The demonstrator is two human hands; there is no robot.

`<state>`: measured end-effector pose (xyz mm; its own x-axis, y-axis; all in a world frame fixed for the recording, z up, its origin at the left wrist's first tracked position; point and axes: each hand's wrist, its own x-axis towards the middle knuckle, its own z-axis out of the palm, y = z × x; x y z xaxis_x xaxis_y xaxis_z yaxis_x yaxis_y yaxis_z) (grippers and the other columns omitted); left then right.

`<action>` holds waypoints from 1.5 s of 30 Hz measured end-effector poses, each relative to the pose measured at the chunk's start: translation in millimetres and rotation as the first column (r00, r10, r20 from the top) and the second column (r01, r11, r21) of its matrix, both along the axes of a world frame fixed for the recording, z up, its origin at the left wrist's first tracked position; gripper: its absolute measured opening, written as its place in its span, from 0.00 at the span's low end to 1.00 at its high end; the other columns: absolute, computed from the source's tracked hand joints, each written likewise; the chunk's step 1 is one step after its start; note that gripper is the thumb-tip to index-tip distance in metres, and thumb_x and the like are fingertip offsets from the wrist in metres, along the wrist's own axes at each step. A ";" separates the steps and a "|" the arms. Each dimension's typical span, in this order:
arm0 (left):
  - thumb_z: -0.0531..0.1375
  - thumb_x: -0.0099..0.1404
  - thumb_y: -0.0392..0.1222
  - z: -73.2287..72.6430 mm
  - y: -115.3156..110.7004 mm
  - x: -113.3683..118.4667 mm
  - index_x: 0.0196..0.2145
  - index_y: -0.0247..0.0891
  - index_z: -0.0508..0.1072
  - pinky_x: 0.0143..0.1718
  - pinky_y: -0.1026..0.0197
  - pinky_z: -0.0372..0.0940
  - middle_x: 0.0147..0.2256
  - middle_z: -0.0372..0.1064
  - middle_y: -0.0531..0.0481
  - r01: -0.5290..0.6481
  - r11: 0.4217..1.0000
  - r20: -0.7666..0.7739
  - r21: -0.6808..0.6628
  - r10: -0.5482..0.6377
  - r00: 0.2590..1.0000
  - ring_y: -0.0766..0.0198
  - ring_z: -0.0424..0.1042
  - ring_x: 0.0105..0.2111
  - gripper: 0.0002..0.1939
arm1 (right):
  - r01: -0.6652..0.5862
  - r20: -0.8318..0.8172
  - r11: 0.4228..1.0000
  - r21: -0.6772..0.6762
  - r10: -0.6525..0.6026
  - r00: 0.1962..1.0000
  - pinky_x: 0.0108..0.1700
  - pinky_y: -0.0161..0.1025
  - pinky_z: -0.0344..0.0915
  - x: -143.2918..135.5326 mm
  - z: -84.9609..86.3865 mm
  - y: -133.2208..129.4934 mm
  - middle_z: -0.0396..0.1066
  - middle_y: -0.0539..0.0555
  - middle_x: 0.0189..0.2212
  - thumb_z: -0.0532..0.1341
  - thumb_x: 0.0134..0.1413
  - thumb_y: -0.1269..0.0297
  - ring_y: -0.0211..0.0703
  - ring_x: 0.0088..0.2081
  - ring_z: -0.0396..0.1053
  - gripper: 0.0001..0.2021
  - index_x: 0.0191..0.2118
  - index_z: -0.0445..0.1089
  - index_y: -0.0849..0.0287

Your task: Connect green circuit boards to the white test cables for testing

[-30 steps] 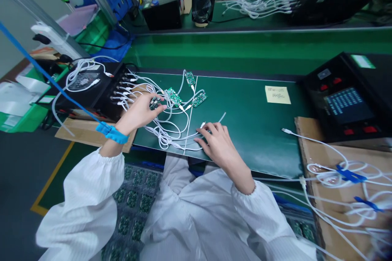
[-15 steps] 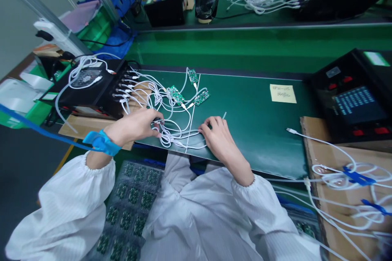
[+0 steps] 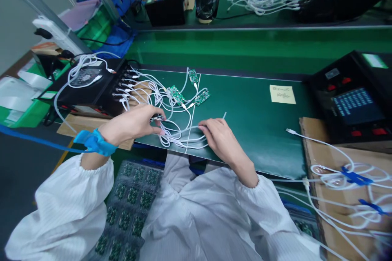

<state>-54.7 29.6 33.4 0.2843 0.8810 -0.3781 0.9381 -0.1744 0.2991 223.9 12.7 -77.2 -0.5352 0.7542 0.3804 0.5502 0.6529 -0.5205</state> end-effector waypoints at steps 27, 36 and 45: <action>0.63 0.67 0.59 28.9 -11.0 39.9 0.49 0.43 0.80 0.29 0.63 0.57 0.31 0.76 0.54 0.123 0.983 0.312 -0.135 -0.076 0.947 0.67 0.64 0.23 0.21 | 0.155 0.064 0.988 -0.026 -0.153 0.986 0.42 0.48 0.75 9.8 -31.9 -40.0 0.67 0.65 0.51 0.62 0.68 0.61 0.47 0.39 0.71 0.10 0.46 0.80 0.58; 0.59 0.72 0.50 -15.0 -11.6 80.0 0.60 0.40 0.73 0.47 0.61 0.65 0.54 0.76 0.44 0.302 0.940 0.340 -0.158 -0.235 0.911 0.57 0.76 0.47 0.23 | 0.297 -0.119 0.931 -0.214 -0.327 0.938 0.45 0.49 0.77 18.3 -27.2 -0.2 0.65 0.66 0.55 0.60 0.68 0.58 0.48 0.41 0.75 0.14 0.51 0.76 0.60; 0.55 0.72 0.40 -48.3 13.3 112.3 0.40 0.37 0.80 0.34 0.60 0.60 0.30 0.75 0.47 0.218 0.976 0.211 -0.013 -0.211 0.955 0.60 0.71 0.28 0.13 | 0.403 -0.141 0.795 -0.452 -0.510 0.848 0.40 0.42 0.71 29.4 -16.2 13.5 0.77 0.55 0.33 0.60 0.67 0.60 0.46 0.33 0.76 0.09 0.39 0.73 0.58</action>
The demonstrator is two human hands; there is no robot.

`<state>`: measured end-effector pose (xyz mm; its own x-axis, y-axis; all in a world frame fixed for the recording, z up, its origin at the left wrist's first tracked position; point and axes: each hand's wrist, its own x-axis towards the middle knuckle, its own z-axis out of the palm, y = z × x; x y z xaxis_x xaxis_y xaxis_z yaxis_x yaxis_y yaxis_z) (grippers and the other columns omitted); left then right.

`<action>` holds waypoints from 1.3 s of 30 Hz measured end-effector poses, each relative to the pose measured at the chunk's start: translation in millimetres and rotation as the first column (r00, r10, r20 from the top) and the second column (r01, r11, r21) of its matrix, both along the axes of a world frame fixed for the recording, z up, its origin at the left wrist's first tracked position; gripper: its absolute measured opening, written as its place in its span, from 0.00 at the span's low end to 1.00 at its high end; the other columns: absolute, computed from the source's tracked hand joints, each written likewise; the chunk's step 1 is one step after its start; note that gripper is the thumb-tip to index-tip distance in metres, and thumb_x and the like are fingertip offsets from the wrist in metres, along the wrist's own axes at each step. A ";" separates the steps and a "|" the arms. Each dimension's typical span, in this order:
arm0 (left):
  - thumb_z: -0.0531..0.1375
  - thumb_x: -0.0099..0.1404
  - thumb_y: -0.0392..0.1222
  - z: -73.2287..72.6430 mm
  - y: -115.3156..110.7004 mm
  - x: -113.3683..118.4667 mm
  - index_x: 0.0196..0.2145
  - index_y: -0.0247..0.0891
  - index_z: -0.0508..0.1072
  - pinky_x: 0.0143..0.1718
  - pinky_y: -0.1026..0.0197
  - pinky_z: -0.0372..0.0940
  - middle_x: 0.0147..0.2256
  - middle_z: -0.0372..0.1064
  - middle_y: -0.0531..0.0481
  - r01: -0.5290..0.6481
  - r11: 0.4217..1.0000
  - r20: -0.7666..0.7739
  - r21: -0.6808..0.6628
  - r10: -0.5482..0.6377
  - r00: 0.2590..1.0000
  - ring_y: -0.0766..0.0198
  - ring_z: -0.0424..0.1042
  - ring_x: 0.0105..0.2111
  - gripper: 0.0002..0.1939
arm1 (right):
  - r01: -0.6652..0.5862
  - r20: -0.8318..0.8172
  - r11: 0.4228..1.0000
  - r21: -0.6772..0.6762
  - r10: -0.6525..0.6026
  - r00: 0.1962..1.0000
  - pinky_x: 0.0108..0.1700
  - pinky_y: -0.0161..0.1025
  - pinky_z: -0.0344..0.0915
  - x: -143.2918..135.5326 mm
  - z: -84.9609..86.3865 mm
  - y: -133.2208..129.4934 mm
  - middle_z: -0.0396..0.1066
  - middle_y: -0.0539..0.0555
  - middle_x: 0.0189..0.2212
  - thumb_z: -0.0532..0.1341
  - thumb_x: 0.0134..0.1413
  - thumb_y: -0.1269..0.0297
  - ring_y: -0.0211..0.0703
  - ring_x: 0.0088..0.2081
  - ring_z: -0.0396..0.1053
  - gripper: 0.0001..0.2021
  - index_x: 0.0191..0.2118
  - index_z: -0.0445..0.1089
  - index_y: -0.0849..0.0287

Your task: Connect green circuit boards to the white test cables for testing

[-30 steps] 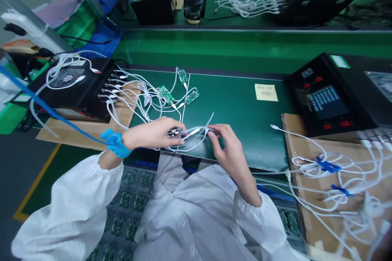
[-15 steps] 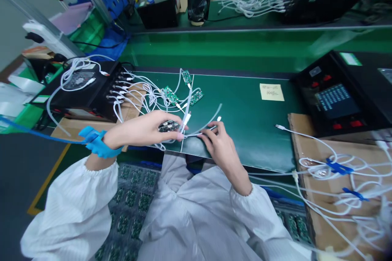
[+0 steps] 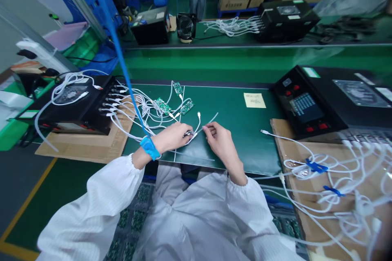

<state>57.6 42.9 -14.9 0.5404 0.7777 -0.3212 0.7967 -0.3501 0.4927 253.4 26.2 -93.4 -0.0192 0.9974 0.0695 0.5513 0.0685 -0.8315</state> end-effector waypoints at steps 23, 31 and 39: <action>0.56 0.69 0.36 -29.7 3.3 6.5 0.51 0.37 0.72 0.51 0.50 0.69 0.48 0.73 0.37 -0.027 0.976 -0.160 0.215 0.062 0.985 0.46 0.75 0.51 0.14 | 0.117 -0.279 0.985 -0.127 -0.149 0.949 0.44 0.43 0.76 -14.8 -5.6 20.6 0.81 0.60 0.36 0.63 0.65 0.58 0.48 0.37 0.82 0.10 0.43 0.71 0.60; 0.56 0.66 0.32 -31.0 -0.2 12.1 0.57 0.33 0.68 0.54 0.50 0.68 0.51 0.71 0.36 -0.080 0.965 -0.100 0.249 0.108 0.989 0.47 0.73 0.53 0.21 | 0.085 -0.346 0.978 -0.189 -0.148 0.926 0.36 0.40 0.77 -15.7 -9.1 17.3 0.81 0.59 0.33 0.63 0.63 0.52 0.45 0.30 0.80 0.14 0.39 0.70 0.60; 0.60 0.67 0.35 -24.4 -6.7 -4.7 0.58 0.38 0.71 0.54 0.52 0.67 0.51 0.70 0.41 -0.071 0.970 0.236 0.231 0.014 0.972 0.55 0.73 0.47 0.22 | 0.013 -0.762 0.991 -0.132 -0.110 0.638 0.51 0.47 0.77 -37.9 -0.1 31.4 0.82 0.61 0.42 0.69 0.54 0.48 0.48 0.42 0.82 0.29 0.54 0.65 0.61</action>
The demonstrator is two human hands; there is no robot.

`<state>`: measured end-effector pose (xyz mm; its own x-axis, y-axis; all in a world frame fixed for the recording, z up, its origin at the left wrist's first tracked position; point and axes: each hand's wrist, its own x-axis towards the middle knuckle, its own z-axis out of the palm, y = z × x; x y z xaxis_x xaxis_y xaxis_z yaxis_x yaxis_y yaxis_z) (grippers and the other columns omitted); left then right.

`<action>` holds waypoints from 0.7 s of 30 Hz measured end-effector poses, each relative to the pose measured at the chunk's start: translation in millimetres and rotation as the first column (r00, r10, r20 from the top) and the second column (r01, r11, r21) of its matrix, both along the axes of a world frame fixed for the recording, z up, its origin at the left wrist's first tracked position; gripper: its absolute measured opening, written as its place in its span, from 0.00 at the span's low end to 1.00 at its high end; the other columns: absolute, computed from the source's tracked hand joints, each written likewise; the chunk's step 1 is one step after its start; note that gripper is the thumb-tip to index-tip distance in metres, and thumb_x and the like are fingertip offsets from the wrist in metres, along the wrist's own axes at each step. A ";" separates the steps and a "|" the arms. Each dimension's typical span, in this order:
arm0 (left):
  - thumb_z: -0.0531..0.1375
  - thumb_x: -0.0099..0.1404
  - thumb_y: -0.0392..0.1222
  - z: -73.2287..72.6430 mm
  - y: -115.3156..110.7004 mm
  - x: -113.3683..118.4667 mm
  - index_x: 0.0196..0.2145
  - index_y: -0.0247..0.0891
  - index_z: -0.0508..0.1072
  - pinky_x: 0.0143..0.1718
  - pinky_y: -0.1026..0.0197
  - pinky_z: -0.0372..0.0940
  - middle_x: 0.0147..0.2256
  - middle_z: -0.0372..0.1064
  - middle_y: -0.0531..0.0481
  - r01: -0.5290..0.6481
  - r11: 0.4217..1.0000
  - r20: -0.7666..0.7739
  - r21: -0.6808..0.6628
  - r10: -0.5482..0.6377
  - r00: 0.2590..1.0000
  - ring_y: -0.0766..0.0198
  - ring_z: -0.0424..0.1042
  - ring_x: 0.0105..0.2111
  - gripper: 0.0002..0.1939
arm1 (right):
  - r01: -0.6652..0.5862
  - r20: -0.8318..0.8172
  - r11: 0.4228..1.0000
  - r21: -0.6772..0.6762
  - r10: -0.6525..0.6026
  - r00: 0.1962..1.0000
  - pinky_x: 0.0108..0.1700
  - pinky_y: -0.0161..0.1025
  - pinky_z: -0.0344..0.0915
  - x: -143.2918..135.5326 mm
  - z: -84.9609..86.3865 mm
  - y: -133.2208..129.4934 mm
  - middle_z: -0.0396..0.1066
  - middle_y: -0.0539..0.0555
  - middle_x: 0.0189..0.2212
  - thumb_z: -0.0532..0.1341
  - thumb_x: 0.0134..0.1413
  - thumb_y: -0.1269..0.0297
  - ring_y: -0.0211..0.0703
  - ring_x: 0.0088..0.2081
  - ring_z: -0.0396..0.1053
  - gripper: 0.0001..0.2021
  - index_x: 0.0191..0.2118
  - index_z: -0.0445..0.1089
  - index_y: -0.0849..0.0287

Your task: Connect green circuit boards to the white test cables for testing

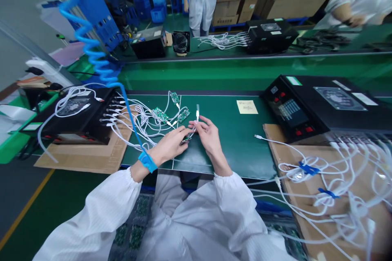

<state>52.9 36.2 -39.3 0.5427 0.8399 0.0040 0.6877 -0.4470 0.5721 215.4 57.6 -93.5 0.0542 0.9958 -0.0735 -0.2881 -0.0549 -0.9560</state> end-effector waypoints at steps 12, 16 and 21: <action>0.60 0.62 0.33 52.3 25.9 -6.9 0.37 0.34 0.73 0.40 0.61 0.70 0.32 0.69 0.50 -0.127 0.638 0.631 -0.759 0.770 0.092 0.67 0.72 0.31 0.05 | 0.000 -0.010 0.991 0.136 0.001 1.000 0.42 0.41 0.74 -18.3 26.6 -23.1 0.76 0.51 0.33 0.72 0.49 0.48 0.41 0.33 0.76 0.18 0.35 0.71 0.56; 0.62 0.62 0.32 54.4 24.3 -3.8 0.38 0.34 0.72 0.49 0.54 0.71 0.34 0.75 0.46 -0.224 0.679 0.698 -0.699 0.716 -0.010 0.60 0.77 0.39 0.05 | -0.019 0.019 0.986 0.165 0.016 1.000 0.40 0.40 0.71 -21.9 29.9 -29.5 0.75 0.51 0.31 0.69 0.55 0.49 0.40 0.32 0.73 0.16 0.40 0.75 0.56; 0.70 0.60 0.39 52.8 17.2 -3.8 0.37 0.36 0.73 0.46 0.58 0.69 0.35 0.76 0.49 -0.288 0.735 0.749 -0.614 0.657 0.079 0.61 0.76 0.39 0.11 | -0.008 0.108 0.983 0.186 -0.013 0.994 0.41 0.40 0.70 -28.4 33.4 -35.7 0.74 0.51 0.30 0.65 0.60 0.50 0.40 0.32 0.72 0.14 0.37 0.75 0.57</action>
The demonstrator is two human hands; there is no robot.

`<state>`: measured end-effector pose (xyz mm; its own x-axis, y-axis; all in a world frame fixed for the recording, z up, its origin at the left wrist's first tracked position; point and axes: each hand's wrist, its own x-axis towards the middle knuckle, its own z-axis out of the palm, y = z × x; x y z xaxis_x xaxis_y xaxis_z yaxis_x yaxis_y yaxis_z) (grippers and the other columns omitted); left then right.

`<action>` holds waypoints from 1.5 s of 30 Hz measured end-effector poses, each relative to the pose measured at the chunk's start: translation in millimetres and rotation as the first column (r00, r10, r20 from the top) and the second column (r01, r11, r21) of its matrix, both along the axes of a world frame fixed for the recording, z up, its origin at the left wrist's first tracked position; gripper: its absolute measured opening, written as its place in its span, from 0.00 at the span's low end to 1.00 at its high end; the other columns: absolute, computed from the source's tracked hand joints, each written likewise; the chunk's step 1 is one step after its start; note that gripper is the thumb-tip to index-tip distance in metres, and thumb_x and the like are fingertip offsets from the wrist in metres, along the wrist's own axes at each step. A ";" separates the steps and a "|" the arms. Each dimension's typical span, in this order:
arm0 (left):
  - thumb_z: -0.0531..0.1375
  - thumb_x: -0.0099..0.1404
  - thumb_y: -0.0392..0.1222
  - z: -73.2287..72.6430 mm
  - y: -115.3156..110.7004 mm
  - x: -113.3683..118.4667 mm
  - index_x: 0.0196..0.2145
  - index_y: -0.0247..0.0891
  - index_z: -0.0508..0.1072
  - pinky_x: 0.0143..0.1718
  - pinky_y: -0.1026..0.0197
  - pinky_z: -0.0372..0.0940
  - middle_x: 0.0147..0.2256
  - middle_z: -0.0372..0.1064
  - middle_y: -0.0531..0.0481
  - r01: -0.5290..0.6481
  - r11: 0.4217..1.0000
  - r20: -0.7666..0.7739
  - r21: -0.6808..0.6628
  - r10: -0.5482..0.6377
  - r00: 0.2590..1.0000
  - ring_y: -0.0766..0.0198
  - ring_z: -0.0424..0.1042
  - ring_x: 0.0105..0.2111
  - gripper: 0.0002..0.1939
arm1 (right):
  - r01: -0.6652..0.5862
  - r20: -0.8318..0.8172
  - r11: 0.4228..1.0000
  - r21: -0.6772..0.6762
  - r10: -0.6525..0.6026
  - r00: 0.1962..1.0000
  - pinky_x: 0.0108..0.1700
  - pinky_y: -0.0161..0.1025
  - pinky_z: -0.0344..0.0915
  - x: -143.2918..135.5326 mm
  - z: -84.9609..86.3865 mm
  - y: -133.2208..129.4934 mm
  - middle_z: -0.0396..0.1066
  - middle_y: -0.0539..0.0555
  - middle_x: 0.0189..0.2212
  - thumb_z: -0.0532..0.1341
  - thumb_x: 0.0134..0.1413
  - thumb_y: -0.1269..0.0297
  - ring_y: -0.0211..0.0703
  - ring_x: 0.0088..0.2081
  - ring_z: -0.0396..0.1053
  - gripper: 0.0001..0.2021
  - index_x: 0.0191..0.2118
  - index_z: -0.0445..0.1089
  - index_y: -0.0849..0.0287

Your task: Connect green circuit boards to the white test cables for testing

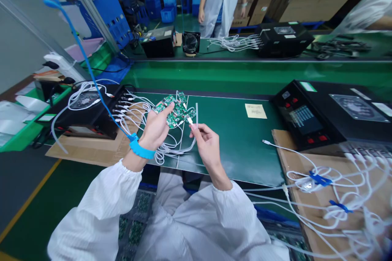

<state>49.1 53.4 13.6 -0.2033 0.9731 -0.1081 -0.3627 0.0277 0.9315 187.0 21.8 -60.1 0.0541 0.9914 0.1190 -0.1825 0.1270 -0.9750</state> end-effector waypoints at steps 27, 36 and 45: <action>0.77 0.53 0.46 -6.6 3.9 -0.7 0.34 0.37 0.70 0.34 0.65 0.63 0.33 0.72 0.53 -0.011 0.993 0.049 0.115 0.005 0.999 0.71 0.67 0.29 0.22 | 0.125 0.091 0.977 0.171 -0.142 0.986 0.39 0.39 0.64 -6.3 -9.4 -0.6 0.69 0.50 0.30 0.65 0.64 0.56 0.39 0.33 0.67 0.10 0.38 0.78 0.57; 0.76 0.54 0.49 -4.5 -0.3 -2.2 0.35 0.37 0.72 0.33 0.65 0.68 0.33 0.71 0.52 -0.032 0.987 -0.167 0.155 0.058 0.984 0.70 0.70 0.29 0.20 | 0.073 0.141 0.983 0.171 -0.098 0.985 0.40 0.39 0.66 -2.5 -7.0 -0.6 0.71 0.50 0.31 0.65 0.64 0.56 0.39 0.33 0.70 0.10 0.39 0.79 0.56; 0.74 0.55 0.54 -15.9 -6.7 -1.0 0.37 0.37 0.74 0.28 0.65 0.70 0.30 0.71 0.51 -0.042 0.985 -0.406 0.167 0.107 0.908 0.66 0.74 0.28 0.22 | 0.007 -0.134 0.999 -0.052 -0.014 0.991 0.39 0.43 0.78 -9.1 -14.0 4.3 0.81 0.55 0.32 0.70 0.55 0.47 0.44 0.31 0.79 0.18 0.40 0.79 0.58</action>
<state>48.1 46.6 -2.3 -0.2702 0.9513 0.1482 0.0588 -0.1373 0.9888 177.9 26.1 -74.2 0.0764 0.9953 0.0592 -0.3111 0.0802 -0.9470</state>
